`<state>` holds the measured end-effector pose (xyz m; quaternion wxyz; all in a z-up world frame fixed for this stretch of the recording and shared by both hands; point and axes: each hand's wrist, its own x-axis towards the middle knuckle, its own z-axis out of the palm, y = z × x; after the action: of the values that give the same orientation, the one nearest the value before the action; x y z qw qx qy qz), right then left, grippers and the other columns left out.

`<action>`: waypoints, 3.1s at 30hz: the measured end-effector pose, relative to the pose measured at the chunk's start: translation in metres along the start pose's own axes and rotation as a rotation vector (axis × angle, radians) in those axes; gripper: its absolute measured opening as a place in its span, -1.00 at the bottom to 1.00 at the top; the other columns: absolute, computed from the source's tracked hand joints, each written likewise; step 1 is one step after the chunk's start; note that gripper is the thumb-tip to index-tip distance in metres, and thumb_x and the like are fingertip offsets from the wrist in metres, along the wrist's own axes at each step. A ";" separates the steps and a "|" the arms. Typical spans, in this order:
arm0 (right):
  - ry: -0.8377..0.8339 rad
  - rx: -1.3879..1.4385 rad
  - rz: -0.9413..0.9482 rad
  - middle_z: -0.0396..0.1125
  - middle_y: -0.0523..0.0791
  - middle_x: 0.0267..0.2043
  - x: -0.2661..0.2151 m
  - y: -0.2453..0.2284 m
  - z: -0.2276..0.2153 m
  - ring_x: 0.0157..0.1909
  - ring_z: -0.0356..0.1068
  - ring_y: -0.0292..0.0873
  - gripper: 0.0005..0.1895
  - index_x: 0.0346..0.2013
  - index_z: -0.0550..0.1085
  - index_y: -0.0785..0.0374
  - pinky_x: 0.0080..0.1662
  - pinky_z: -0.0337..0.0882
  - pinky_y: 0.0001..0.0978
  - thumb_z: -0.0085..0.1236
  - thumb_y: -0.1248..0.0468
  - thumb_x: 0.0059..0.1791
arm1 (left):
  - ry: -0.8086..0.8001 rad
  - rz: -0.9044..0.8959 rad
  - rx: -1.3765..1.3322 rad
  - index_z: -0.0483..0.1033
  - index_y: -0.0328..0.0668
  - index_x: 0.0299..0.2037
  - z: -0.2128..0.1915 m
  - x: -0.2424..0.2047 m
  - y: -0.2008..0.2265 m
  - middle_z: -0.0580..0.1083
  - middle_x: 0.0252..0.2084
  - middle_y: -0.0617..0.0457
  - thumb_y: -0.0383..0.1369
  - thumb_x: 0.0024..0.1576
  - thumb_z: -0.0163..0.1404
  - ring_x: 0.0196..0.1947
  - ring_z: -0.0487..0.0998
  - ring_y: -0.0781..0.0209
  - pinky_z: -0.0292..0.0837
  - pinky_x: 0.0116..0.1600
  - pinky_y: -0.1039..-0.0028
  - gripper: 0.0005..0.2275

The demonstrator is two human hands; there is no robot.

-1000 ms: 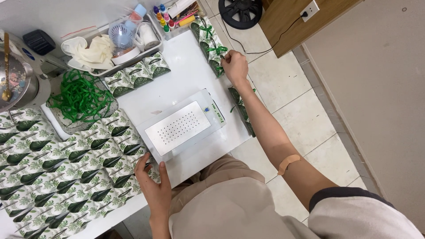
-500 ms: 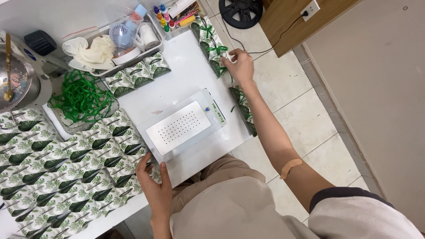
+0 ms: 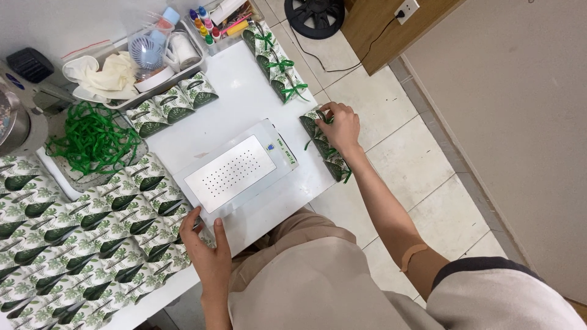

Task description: Tie decorative green ribbons around small patterned paper gift boxes at a workshop station.

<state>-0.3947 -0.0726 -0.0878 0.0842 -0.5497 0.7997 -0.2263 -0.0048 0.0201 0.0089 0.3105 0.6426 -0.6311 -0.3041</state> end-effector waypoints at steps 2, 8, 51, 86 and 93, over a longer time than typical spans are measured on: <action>0.015 0.004 0.021 0.47 -0.08 -0.37 -0.001 -0.001 0.003 -0.26 0.45 -0.03 -0.66 -0.20 0.61 0.24 -0.20 0.42 -0.14 0.43 0.19 -0.21 | 0.018 0.023 -0.027 0.26 -0.38 0.29 -0.002 -0.001 0.006 0.29 0.30 -0.27 -0.39 0.30 0.02 0.29 0.33 -0.10 0.38 0.22 0.20 -0.60; 0.051 0.058 0.075 0.48 -0.04 -0.37 -0.003 -0.015 -0.009 -0.30 0.47 0.00 -0.78 -0.26 0.62 0.27 -0.21 0.43 -0.12 0.38 0.23 -0.13 | 0.046 0.035 -0.045 0.25 -0.39 0.30 -0.008 -0.010 0.005 0.29 0.32 -0.26 -0.39 0.30 0.01 0.31 0.32 -0.11 0.35 0.25 0.18 -0.60; 0.042 0.043 0.163 0.53 -0.10 -0.40 0.044 -0.020 0.037 -0.34 0.54 -0.06 -0.90 -0.36 0.63 0.17 -0.20 0.49 -0.19 0.27 0.30 -0.16 | 0.026 -0.021 -0.031 0.27 -0.36 0.27 -0.011 -0.012 0.000 0.30 0.29 -0.21 -0.39 0.30 0.01 0.28 0.33 -0.06 0.35 0.24 0.21 -0.63; -0.480 -0.355 0.047 0.11 0.01 0.08 -0.005 0.001 0.021 0.24 0.00 0.06 -0.55 -0.01 0.65 -0.14 0.24 -0.03 -0.01 -0.06 -0.21 0.06 | 0.021 0.016 -0.038 0.26 -0.37 0.30 -0.007 -0.033 0.003 0.29 0.30 -0.26 -0.35 0.32 0.01 0.28 0.34 -0.09 0.36 0.25 0.19 -0.60; -0.630 -0.075 0.289 0.15 0.02 0.18 0.019 0.026 0.002 0.31 0.00 0.05 -0.45 -0.04 0.67 -0.15 0.36 -0.08 -0.01 -0.27 -0.22 0.11 | 0.040 0.056 -0.030 0.27 -0.34 0.31 -0.005 -0.036 -0.002 0.30 0.29 -0.26 -0.34 0.33 0.00 0.26 0.36 -0.08 0.38 0.24 0.20 -0.61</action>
<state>-0.4235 -0.0825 -0.0990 0.3377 -0.4763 0.8119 -0.0017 -0.0002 0.0557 0.0107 0.3410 0.6257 -0.6379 -0.2919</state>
